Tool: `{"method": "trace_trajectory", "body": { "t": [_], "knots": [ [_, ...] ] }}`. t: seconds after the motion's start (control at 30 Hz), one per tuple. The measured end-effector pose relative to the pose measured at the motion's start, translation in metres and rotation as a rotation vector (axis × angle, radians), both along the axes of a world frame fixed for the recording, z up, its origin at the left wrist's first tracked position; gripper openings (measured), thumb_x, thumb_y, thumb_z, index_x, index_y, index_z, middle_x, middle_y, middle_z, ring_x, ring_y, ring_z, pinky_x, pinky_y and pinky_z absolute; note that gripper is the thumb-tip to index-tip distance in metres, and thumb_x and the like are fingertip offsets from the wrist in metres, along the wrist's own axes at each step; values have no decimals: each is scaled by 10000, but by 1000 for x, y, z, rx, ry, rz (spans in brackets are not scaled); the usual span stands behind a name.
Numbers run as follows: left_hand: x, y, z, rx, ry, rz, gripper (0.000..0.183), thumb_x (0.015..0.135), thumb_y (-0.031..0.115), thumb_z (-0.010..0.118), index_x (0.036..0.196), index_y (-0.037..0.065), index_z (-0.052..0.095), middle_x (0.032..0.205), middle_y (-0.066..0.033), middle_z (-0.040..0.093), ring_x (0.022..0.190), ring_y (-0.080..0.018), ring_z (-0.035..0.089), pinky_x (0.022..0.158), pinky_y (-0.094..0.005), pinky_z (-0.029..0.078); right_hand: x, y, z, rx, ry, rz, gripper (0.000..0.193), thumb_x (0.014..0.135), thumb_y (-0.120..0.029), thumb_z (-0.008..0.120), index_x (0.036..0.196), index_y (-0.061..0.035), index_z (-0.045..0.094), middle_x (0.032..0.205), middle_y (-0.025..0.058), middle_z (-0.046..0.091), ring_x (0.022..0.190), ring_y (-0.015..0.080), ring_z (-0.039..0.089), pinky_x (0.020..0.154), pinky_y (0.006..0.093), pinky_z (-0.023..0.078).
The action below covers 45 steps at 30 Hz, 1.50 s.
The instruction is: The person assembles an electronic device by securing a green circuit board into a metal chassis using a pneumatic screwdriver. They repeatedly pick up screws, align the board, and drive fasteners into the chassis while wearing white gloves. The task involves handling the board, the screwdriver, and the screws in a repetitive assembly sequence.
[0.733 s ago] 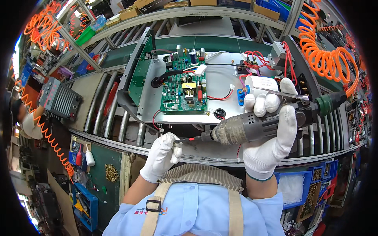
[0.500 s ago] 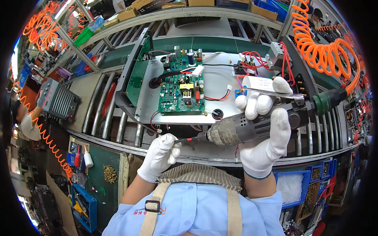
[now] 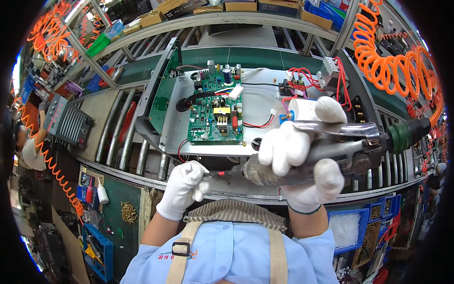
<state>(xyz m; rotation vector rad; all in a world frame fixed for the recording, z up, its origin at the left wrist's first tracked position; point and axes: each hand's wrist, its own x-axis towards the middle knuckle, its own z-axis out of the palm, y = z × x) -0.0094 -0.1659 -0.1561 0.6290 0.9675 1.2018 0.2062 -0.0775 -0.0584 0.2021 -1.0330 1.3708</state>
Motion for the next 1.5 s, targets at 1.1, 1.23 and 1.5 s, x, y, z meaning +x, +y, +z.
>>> {"method": "trace_trajectory", "body": {
  "t": [1.1,1.23,1.5],
  "knots": [
    [-6,66,26,779,1676,256,322,678,170,788,966,144,645,867,-35,532,704,-219,599,569,-357,475,28,55,37,-109,-176,-152,398,982,-200,459,1325,1,442,829,53,547,743,169,536,801,398,463],
    [-5,67,27,766,1673,250,333,669,168,793,970,149,651,864,-30,537,716,-216,601,572,-357,467,24,58,39,-109,-175,-66,387,978,-178,464,1321,0,441,833,51,550,760,170,527,826,400,437],
    [-6,67,24,770,1654,247,347,657,154,800,971,130,655,841,-44,532,749,-227,592,587,-363,466,8,57,42,-90,-244,-112,359,958,-92,486,1295,26,449,844,79,556,748,165,531,781,371,477]
  ]
}}
